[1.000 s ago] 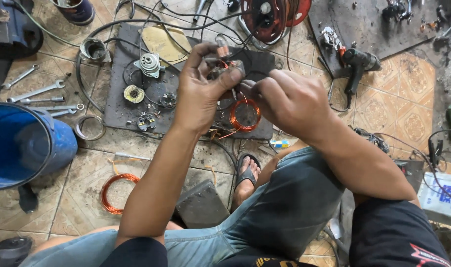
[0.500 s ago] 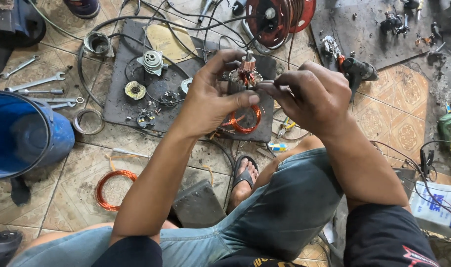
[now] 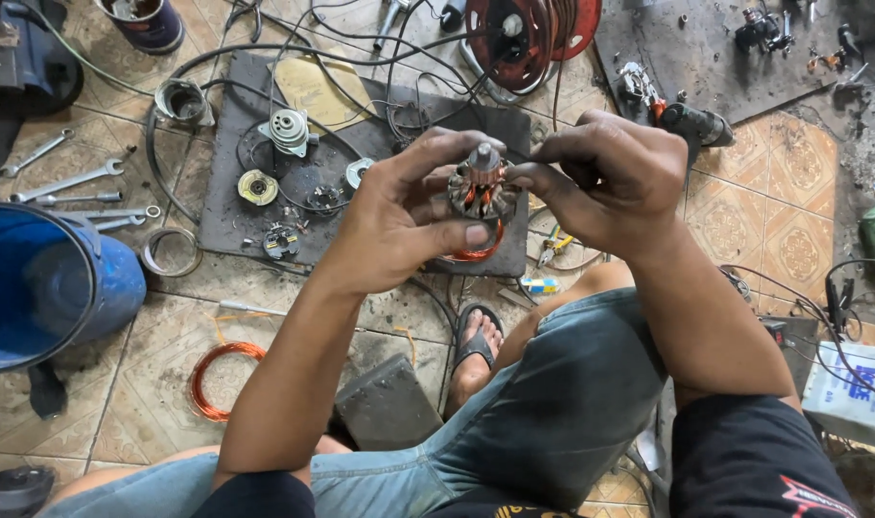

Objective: Winding copper wire onto a motor armature as part of a motor repair or rebuilding process.

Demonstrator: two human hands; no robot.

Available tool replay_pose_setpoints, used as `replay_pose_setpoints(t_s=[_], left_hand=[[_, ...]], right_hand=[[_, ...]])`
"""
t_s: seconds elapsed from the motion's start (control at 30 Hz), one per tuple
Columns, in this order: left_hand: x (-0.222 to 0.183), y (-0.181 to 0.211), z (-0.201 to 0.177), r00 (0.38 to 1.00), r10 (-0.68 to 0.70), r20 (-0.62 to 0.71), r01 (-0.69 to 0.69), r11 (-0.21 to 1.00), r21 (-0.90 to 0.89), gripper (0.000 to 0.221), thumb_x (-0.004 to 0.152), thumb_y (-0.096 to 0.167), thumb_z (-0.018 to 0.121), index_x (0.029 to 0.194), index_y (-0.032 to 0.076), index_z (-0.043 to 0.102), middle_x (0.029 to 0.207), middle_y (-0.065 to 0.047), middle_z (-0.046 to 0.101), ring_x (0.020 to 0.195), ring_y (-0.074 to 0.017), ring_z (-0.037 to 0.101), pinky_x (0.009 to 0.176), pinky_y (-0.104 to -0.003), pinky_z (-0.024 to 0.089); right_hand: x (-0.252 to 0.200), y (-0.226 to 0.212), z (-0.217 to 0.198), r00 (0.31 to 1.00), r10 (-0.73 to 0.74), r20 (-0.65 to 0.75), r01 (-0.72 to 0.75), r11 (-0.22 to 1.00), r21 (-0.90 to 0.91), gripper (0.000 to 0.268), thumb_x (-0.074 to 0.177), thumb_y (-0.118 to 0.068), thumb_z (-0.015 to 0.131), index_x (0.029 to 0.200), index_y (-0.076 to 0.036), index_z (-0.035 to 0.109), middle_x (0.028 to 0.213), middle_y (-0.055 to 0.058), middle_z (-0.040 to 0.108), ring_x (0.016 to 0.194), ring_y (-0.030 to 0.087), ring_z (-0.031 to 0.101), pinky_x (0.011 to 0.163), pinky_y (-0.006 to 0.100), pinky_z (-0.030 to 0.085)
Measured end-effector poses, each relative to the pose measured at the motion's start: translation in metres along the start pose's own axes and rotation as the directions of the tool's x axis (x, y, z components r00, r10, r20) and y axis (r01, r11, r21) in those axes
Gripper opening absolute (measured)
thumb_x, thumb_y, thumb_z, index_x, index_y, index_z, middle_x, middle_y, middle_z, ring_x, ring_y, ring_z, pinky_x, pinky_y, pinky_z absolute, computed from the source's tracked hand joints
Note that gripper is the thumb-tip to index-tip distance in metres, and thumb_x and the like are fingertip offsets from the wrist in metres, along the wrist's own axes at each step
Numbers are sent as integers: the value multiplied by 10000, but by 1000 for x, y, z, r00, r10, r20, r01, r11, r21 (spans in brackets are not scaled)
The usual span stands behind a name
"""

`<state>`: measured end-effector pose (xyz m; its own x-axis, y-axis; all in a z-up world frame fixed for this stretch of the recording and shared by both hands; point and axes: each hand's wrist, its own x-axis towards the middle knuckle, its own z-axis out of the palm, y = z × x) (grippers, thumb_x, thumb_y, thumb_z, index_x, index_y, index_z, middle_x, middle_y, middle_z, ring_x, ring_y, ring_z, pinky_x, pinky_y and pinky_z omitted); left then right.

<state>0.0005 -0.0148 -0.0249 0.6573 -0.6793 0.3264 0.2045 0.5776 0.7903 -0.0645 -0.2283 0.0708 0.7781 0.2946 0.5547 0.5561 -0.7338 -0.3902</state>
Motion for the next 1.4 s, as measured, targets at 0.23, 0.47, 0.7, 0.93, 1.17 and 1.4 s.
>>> replay_pose_setpoints(t_s=[0.23,0.47,0.7,0.93,1.17,1.4], left_hand=[[0,19,1,991,89,98,-104,981,164,618,797,-3,820,1369,29,591,1390,-66,610,1262,-206,633,1216,-354,500],[-3,30,0,985,88,149,-119,971,209,533,813,21,823,1308,50,629,1420,-95,596,1252,-200,632,1155,-334,541],[-4,16,-5,974,182,131,-181,983,-20,583,838,53,828,1373,93,601,1476,-149,601,1222,-191,681,1112,-333,608],[0,-7,-6,959,282,-20,-274,909,-313,592,929,96,800,1478,178,594,1450,-107,625,1357,-298,630,1244,-463,531],[0,-27,-8,973,104,-206,-201,824,-529,573,1003,140,788,1510,79,527,1462,-122,602,1326,-387,640,1171,-413,564],[4,-41,-5,960,-70,-272,-127,755,-644,474,1023,278,718,1436,250,486,1413,-229,634,1237,-300,683,976,-357,607]], right_hand=[[-11,5,-3,988,155,-15,-152,982,107,221,882,-1,885,909,77,680,686,62,575,545,124,374,528,285,316],[-12,4,-1,957,288,43,-290,927,237,201,872,-29,853,925,51,677,704,40,607,548,76,393,511,227,316],[-19,6,5,934,325,150,-358,830,429,175,919,24,728,1069,53,642,828,38,649,610,39,498,550,168,402],[-1,-17,9,961,234,146,-268,915,302,166,935,0,724,1089,62,725,746,37,667,526,67,421,481,223,330],[6,-19,17,942,265,206,-324,878,351,171,963,64,658,1124,77,713,706,4,596,539,65,402,474,225,300],[-2,-14,26,889,384,248,-456,786,417,213,952,81,647,1160,60,684,723,-52,476,615,32,345,525,193,273]])
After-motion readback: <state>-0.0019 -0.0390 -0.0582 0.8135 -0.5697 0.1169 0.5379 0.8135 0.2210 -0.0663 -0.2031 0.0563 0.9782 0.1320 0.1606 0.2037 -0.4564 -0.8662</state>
